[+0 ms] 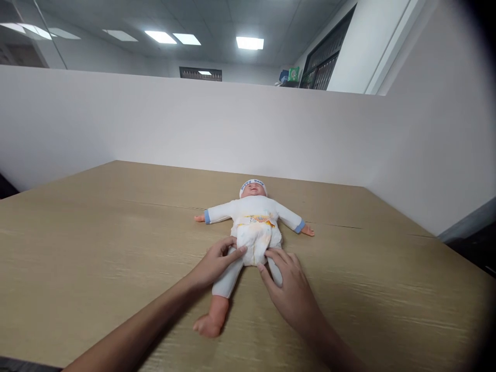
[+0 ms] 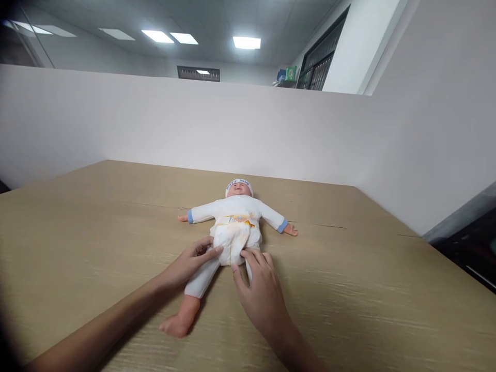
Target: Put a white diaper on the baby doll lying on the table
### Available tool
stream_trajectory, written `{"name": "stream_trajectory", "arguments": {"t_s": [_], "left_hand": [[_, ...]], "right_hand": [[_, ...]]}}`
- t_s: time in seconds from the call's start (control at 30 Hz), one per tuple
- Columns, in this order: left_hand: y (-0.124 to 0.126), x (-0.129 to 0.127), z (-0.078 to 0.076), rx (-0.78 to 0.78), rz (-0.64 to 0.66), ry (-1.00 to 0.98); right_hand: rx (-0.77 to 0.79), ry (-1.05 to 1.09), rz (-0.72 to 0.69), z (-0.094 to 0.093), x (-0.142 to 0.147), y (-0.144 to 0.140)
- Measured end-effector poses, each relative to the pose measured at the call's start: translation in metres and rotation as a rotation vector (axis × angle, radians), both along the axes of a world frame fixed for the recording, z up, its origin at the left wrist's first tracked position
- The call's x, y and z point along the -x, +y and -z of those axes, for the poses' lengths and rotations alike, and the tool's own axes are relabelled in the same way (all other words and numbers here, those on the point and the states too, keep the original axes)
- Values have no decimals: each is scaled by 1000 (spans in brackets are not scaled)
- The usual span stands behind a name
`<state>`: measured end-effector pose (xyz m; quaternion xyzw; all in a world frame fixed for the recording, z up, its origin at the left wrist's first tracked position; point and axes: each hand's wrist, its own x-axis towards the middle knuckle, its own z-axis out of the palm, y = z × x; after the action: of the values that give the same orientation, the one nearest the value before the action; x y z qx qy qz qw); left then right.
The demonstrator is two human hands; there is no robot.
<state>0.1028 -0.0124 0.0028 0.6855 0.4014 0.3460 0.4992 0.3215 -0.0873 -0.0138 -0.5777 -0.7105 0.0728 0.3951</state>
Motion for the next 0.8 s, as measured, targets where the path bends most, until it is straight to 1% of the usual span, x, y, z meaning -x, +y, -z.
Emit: {"name": "stream_trajectory", "arguments": {"t_s": [0.07, 0.13, 0.23, 0.33, 0.43, 0.53, 0.6, 0.73, 0.8], "left_hand": [[2, -1, 2, 83, 29, -81], [3, -1, 4, 133, 48, -132], [5, 0, 5, 168, 71, -167], [6, 2, 2, 185, 88, -192], [8, 4, 0, 192, 87, -180], [11, 8, 2, 204, 96, -185], [12, 9, 4, 194, 97, -178], [10, 8, 3, 130, 74, -96], [8, 7, 2, 124, 86, -112]], "right_hand": [[-7, 10, -7, 3, 0, -1], [-6, 29, -17, 7, 0, -1], [14, 73, 15, 10, -1, 1], [69, 121, 49, 9, -3, 7], [121, 200, 42, 6, -6, 15], [155, 307, 36, 1, -11, 19], [204, 350, 59, -4, -14, 19], [263, 348, 91, -14, -19, 14], [265, 339, 76, -18, -20, 13]]}}
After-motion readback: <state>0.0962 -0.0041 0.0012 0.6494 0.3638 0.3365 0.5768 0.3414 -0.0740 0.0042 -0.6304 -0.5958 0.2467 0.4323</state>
